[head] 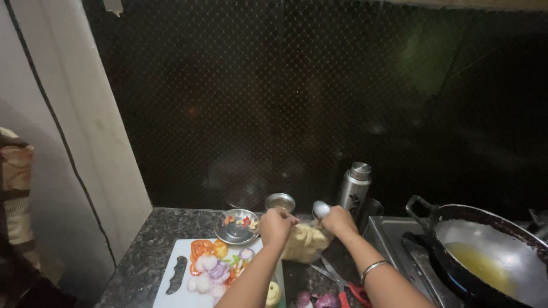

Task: The person removes potato snacks from a bag, melts butter in a pan, and stirs it with a spoon. They then peel an onion by hand and arrange the snacks and vegetables on a cutting board.

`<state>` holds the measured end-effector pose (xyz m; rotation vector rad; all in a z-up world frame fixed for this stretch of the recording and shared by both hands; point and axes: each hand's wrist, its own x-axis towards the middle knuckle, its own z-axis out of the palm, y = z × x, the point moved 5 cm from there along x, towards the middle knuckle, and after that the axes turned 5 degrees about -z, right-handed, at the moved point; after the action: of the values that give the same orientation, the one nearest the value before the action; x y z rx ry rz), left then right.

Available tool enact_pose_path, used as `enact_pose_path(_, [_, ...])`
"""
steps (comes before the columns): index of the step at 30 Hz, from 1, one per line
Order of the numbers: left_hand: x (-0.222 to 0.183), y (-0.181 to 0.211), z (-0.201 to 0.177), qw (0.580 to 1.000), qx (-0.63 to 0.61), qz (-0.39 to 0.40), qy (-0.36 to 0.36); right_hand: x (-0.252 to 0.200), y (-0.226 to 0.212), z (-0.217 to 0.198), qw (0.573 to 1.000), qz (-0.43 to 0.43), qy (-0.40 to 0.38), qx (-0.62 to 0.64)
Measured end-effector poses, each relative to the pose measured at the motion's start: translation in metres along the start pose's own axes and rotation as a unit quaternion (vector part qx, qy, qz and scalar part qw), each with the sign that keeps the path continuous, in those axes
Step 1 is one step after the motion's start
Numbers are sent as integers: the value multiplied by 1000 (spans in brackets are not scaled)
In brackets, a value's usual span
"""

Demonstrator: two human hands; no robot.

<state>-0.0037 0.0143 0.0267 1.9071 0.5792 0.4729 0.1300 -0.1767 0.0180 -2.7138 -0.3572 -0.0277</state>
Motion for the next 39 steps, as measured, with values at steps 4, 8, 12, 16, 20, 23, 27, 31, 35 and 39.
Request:
enact_pose_path(4, [-19, 38, -1, 996, 56, 58, 23, -10, 16, 6, 998, 46, -32, 26])
enact_pose_path(8, [-25, 57, 8, 995, 46, 84, 27, 13, 57, 57, 987, -11, -83, 134])
enact_pose_path(12, [-30, 60, 12, 996, 49, 67, 13, -15, 65, 63, 914, 49, -90, 393])
enact_pose_path(16, [-37, 67, 21, 990, 71, 120, 28, -37, 65, 61, 878, 74, -146, 449])
enact_pose_path(20, [-40, 76, 25, 987, 102, 122, 27, -39, 76, 76, 862, 78, -132, 483])
enact_pose_path(23, [-39, 76, 30, 985, 90, 137, 50, -58, 68, 60, 868, 93, -94, 478])
enact_pose_path(27, [-36, 71, 36, 988, 92, 112, 45, -55, 66, 61, 854, 73, -40, 514])
enact_pose_path(31, [-36, 65, 37, 984, 103, 120, 84, -41, 77, 83, 817, 97, -76, 563])
enact_pose_path(35, [-36, 62, 36, 989, 117, 67, 63, -46, 64, 77, 739, 111, -135, 651])
enact_pose_path(39, [-30, 52, 39, 984, 132, 68, 100, -61, 44, 59, 731, 128, -126, 659])
